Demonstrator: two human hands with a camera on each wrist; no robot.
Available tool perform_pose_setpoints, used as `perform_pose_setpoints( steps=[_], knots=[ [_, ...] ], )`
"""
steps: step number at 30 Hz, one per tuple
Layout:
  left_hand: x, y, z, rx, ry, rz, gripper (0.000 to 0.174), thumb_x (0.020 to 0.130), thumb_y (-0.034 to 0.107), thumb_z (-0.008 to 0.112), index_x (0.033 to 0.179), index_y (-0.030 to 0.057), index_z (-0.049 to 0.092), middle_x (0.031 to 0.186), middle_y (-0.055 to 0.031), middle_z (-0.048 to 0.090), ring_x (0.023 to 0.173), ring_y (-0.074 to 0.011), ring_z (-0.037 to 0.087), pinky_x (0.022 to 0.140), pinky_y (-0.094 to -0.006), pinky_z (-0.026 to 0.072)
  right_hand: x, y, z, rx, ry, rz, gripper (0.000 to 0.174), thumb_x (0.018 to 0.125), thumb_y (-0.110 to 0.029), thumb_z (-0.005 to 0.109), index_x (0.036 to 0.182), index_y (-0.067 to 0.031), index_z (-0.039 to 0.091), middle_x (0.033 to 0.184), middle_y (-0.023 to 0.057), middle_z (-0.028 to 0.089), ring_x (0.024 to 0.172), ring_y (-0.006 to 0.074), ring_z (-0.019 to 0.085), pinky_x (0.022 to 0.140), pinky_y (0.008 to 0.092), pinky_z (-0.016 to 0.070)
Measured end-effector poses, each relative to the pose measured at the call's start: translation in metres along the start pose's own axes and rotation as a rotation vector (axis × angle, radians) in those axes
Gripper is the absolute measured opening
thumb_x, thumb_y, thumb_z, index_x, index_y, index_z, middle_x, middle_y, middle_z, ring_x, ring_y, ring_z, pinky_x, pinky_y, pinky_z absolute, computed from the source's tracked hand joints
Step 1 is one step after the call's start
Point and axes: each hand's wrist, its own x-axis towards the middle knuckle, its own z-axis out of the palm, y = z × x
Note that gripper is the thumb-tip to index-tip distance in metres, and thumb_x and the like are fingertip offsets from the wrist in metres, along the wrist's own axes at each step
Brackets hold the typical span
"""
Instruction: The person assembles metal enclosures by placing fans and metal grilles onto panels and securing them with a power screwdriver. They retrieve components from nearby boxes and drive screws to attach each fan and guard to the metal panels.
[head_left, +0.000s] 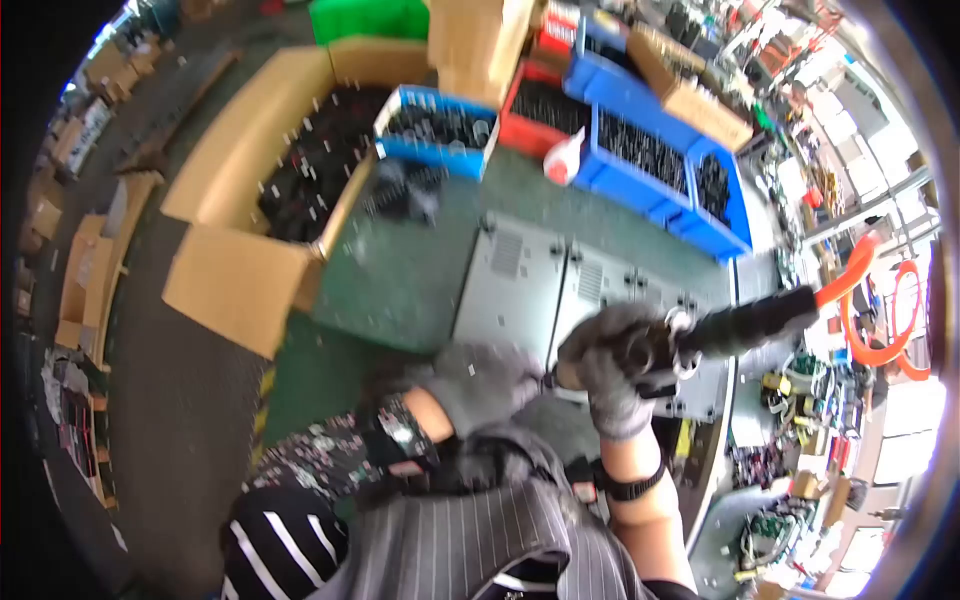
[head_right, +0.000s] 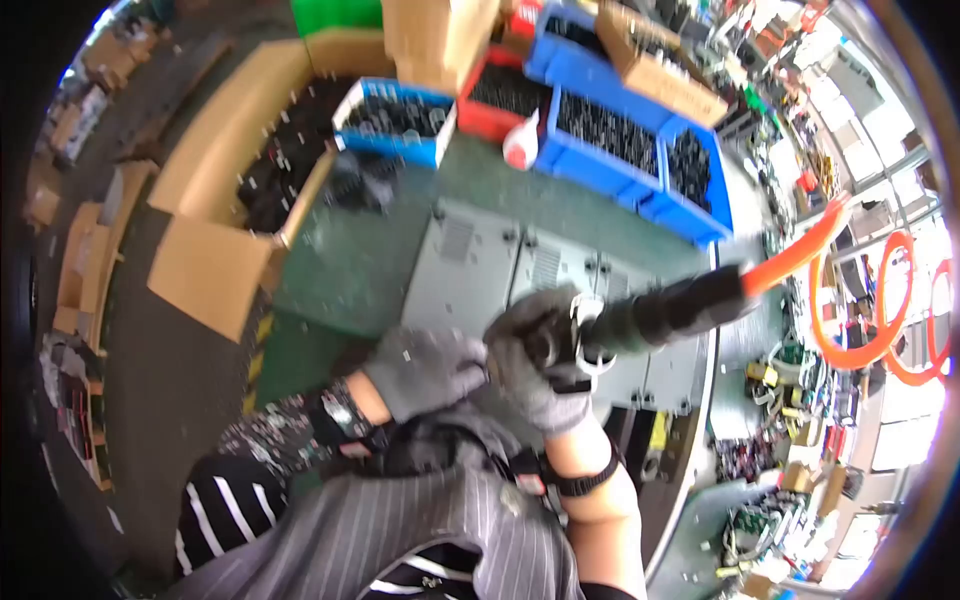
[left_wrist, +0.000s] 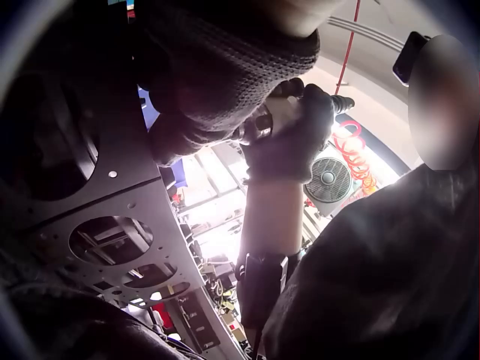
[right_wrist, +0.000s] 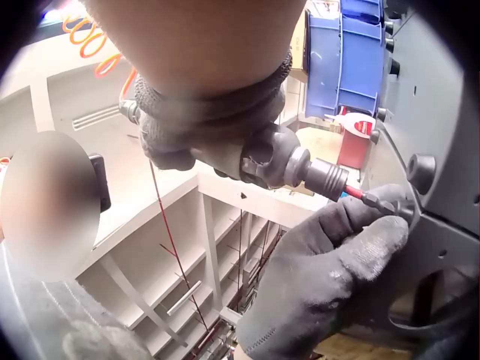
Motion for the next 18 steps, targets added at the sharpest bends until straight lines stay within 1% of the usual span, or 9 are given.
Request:
perform_pose_setpoints(
  steps=[2, 3, 6, 7, 9, 10, 12, 15, 18],
  knots=[
    [-0.001, -0.010, 0.014, 0.012, -0.008, 0.012, 0.027, 0.082, 0.035, 0.057, 0.096, 0.0137, 0.065, 0.089, -0.0106, 0.065, 0.087, -0.0291, 0.063, 0.075, -0.0405, 0.0501, -0.004, 0.007, 0.002, -0.077, -0.006, 0.003, 0.029, 0.078, 0.002, 0.058, 0.104, -0.0056, 0.047, 0.079, 0.0064, 0.058, 0.061, 0.0119, 0.056, 0.053, 0.0241, 0.0472],
    [0.007, 0.005, -0.020, 0.058, 0.015, 0.040, 0.026, 0.082, 0.035, 0.057, 0.095, 0.0138, 0.065, 0.089, -0.0110, 0.065, 0.087, -0.0291, 0.063, 0.075, -0.0408, 0.0499, 0.017, -0.026, 0.015, -0.108, -0.013, -0.035, 0.028, 0.078, 0.002, 0.058, 0.103, -0.0042, 0.048, 0.076, 0.0065, 0.058, 0.058, 0.0113, 0.055, 0.052, 0.0243, 0.0470],
    [0.005, 0.008, -0.022, -0.019, -0.115, -0.031, 0.032, 0.082, 0.032, 0.058, 0.105, 0.0121, 0.063, 0.094, -0.0130, 0.066, 0.090, -0.0283, 0.063, 0.079, -0.0395, 0.0490, 0.010, -0.037, 0.012, -0.054, 0.005, 0.006, 0.031, 0.075, 0.002, 0.058, 0.104, -0.0033, 0.049, 0.075, 0.0074, 0.058, 0.066, 0.0123, 0.056, 0.056, 0.0266, 0.0473],
    [0.005, 0.005, -0.017, -0.220, -0.080, -0.079, 0.036, 0.082, 0.028, 0.059, 0.112, 0.0085, 0.060, 0.088, -0.0106, 0.065, 0.087, -0.0251, 0.063, 0.081, -0.0365, 0.0486, 0.001, -0.043, 0.012, -0.042, 0.072, 0.012, 0.031, 0.074, 0.001, 0.059, 0.103, -0.0036, 0.049, 0.075, 0.0081, 0.059, 0.067, 0.0135, 0.057, 0.057, 0.0279, 0.0477],
    [0.014, -0.011, -0.014, -0.468, 0.055, -0.134, 0.033, 0.085, 0.021, 0.056, 0.114, 0.0051, 0.056, 0.083, -0.0049, 0.059, 0.072, -0.0161, 0.058, 0.068, -0.0304, 0.0498, -0.009, -0.025, -0.021, 0.238, 0.234, 0.065, 0.033, 0.072, -0.005, 0.065, 0.102, -0.0051, 0.050, 0.074, 0.0089, 0.059, 0.067, 0.0171, 0.059, 0.057, 0.0309, 0.0487],
    [0.022, -0.023, -0.015, -0.447, 0.063, -0.133, 0.033, 0.085, 0.021, 0.056, 0.114, 0.0051, 0.056, 0.083, -0.0049, 0.059, 0.072, -0.0161, 0.058, 0.068, -0.0304, 0.0498, 0.001, -0.061, 0.008, 0.120, 0.144, -0.121, 0.036, 0.070, -0.011, 0.071, 0.099, -0.0069, 0.050, 0.073, 0.0081, 0.058, 0.065, 0.0184, 0.058, 0.059, 0.0309, 0.0492],
    [0.030, -0.037, -0.019, -1.648, 0.011, -0.408, 0.027, 0.088, 0.012, 0.050, 0.114, 0.0047, 0.053, 0.083, -0.0007, 0.051, 0.060, -0.0073, 0.044, 0.050, -0.0202, 0.0420, -0.001, -0.064, 0.006, 0.298, 0.216, -0.190, 0.038, 0.070, -0.009, 0.076, 0.097, -0.0079, 0.049, 0.076, 0.0062, 0.055, 0.067, 0.0193, 0.059, 0.061, 0.0331, 0.0516],
    [0.031, -0.024, -0.036, -1.815, -0.035, -0.535, 0.023, 0.092, 0.008, 0.044, 0.113, 0.0060, 0.052, 0.085, 0.0016, 0.050, 0.056, -0.0029, 0.037, 0.041, -0.0149, 0.0299, -0.008, -0.064, -0.006, 0.386, 0.239, -0.221, 0.040, 0.071, -0.007, 0.077, 0.097, -0.0083, 0.048, 0.080, 0.0045, 0.051, 0.071, 0.0188, 0.058, 0.063, 0.0343, 0.0531],
    [0.030, -0.014, -0.034, -1.741, -0.094, -0.508, 0.023, 0.096, 0.015, 0.045, 0.116, 0.0055, 0.052, 0.083, 0.0021, 0.050, 0.055, -0.0026, 0.038, 0.040, -0.0146, 0.0287, -0.017, -0.058, -0.015, 0.368, 0.289, -0.217, 0.039, 0.070, -0.006, 0.076, 0.097, -0.0087, 0.048, 0.081, 0.0044, 0.051, 0.070, 0.0188, 0.058, 0.063, 0.0336, 0.0528]
  ],
)
